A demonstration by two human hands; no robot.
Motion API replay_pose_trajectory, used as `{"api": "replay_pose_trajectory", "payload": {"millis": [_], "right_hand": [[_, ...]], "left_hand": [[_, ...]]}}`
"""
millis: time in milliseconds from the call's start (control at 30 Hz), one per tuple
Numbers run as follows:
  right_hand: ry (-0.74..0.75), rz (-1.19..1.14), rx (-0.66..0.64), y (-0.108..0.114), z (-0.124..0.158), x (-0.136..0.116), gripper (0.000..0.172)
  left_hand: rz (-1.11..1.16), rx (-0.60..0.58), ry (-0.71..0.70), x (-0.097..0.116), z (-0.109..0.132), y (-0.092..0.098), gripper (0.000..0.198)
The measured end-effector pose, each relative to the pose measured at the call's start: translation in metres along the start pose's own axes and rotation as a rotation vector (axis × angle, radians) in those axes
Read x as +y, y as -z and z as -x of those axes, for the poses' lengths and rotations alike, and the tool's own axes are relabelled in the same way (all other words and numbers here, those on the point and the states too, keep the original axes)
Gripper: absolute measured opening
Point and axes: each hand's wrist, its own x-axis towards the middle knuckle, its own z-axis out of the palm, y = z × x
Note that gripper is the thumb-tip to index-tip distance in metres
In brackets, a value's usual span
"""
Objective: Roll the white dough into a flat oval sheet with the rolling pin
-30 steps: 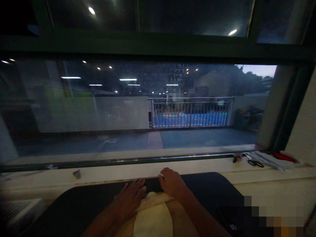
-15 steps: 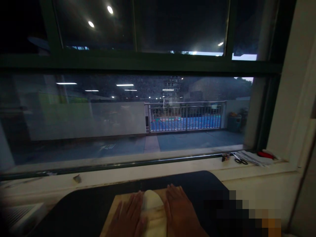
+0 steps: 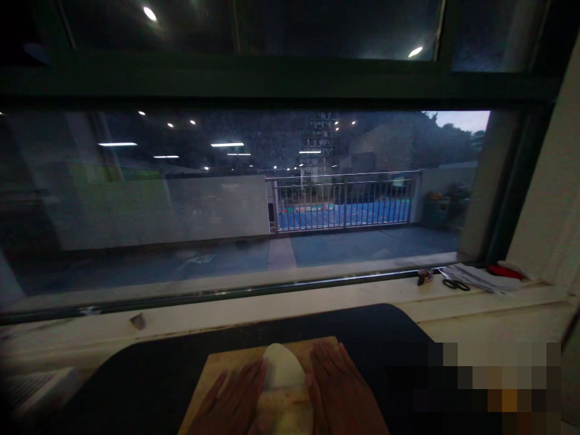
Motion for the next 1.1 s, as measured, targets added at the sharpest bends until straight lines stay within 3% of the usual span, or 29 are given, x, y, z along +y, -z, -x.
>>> {"api": "replay_pose_trajectory", "payload": {"millis": [200, 367, 467, 600, 867, 1000, 1100], "right_hand": [[-0.103, -0.048, -0.045, 0.004, -0.060, 0.002, 0.048], [-0.080, -0.089, -0.145, 0.000, -0.105, 0.015, 0.052], [-0.081, -0.086, -0.163, -0.001, -0.112, 0.018, 0.052], [-0.110, -0.045, -0.158, 0.007, -0.089, 0.010, 0.049], [-0.180, 0.095, -0.132, 0.024, 0.005, -0.023, 0.044], [-0.212, 0.220, 0.047, 0.013, 0.024, -0.022, 0.041], [-0.118, 0.373, 0.261, -0.002, 0.030, -0.017, 0.038]], "left_hand": [[0.029, -0.095, 0.058, 0.008, -0.028, 0.049, 0.056], [-0.076, -0.114, 0.046, -0.002, -0.048, 0.051, 0.048], [-0.111, -0.094, 0.077, -0.005, -0.053, 0.046, 0.049], [-0.136, 0.029, 0.120, 0.003, -0.045, 0.041, 0.056], [-0.091, 0.161, 0.027, 0.021, -0.042, 0.033, 0.053], [-0.098, 0.212, -0.054, 0.024, -0.040, 0.033, 0.050], [-0.116, 0.235, -0.117, 0.019, -0.027, 0.029, 0.047]]}}
